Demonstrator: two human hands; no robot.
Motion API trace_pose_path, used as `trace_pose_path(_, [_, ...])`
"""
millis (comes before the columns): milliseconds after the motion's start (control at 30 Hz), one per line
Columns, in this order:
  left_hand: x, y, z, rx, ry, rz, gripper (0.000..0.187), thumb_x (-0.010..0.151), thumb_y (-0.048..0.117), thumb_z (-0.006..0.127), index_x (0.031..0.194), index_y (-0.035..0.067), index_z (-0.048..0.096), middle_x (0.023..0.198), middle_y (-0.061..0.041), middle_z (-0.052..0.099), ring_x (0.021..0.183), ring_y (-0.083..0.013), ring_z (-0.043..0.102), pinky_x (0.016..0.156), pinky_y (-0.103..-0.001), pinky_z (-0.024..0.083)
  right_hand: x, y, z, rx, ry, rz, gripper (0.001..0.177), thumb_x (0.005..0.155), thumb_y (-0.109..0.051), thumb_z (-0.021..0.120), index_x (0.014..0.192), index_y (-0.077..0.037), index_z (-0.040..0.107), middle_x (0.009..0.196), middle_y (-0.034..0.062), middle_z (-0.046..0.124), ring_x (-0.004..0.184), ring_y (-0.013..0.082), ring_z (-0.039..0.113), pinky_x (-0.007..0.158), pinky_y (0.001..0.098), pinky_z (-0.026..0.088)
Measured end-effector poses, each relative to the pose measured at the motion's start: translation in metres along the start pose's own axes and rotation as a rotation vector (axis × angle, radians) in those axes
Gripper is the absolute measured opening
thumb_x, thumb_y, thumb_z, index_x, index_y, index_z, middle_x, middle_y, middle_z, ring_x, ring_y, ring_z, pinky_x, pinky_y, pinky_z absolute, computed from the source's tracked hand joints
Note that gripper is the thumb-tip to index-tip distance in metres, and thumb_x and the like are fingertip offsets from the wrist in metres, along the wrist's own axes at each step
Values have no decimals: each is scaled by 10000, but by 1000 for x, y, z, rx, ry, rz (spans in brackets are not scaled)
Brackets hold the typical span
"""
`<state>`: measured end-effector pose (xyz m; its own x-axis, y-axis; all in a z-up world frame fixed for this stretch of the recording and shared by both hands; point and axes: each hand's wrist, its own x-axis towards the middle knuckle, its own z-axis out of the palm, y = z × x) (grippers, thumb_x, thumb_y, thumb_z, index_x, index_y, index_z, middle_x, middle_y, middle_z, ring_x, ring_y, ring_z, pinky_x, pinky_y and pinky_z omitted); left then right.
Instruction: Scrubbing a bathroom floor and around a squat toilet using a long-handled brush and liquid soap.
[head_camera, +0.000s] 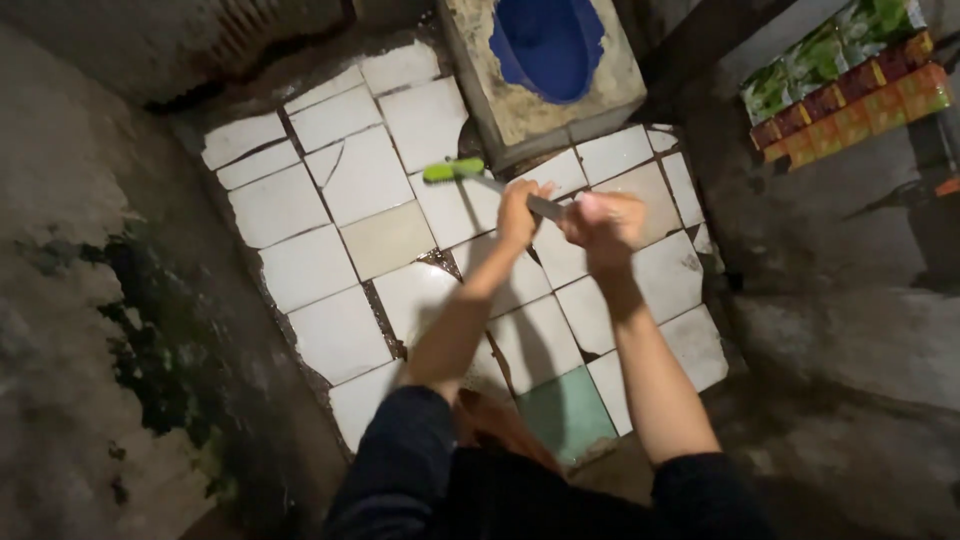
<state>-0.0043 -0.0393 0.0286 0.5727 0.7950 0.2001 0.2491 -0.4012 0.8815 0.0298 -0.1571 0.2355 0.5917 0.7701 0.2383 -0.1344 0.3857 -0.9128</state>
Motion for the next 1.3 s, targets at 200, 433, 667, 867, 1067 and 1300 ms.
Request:
trace_pose_path(200, [70,-43,14,-307,16,64,130,844,159,590,908,74,664,946,-159,723,902,-353,691,805,-418,539,63,6,24,-169,90,-112,449,1068,-154,573,648,-8,515,587,68,507,495,122,437,485,297,326])
trace_pose_path(433, [68,-5,-41,5,-98,143,213,839,165,609,948,106,782,961,-165,746,896,-360,685,815,-422,530,86,-31,62,-96,-43,-81,360,1013,-155,608,687,-27,528,655,69,600,556,140,497,559,303,398])
trace_pose_path(667, [122,-75,-37,-495,-190,-37,150,802,181,706,816,36,668,823,-168,692,805,-272,730,712,-384,573,97,58,71,-428,-24,-339,245,999,-115,670,792,15,648,745,93,656,635,156,575,610,302,457])
trace_pose_path(867, [106,-30,-50,-209,-86,93,173,854,200,625,823,67,730,755,-135,697,655,-267,679,653,-366,523,128,-16,91,-255,19,-91,357,1047,-146,641,712,-23,632,636,27,611,541,102,515,518,272,381])
trace_pose_path(1067, [142,-63,-68,158,-495,1,342,825,429,696,757,99,755,764,-139,732,696,-278,697,658,-426,531,104,27,107,-461,6,-280,382,1053,-157,609,710,5,660,613,19,584,530,90,496,510,281,358])
trace_pose_path(1300, [106,-23,-64,-323,-43,189,254,844,337,634,872,111,747,839,-92,769,712,-234,753,668,-365,596,125,-11,91,-368,21,-198,328,1023,-99,641,717,13,601,645,12,608,547,80,519,505,280,395])
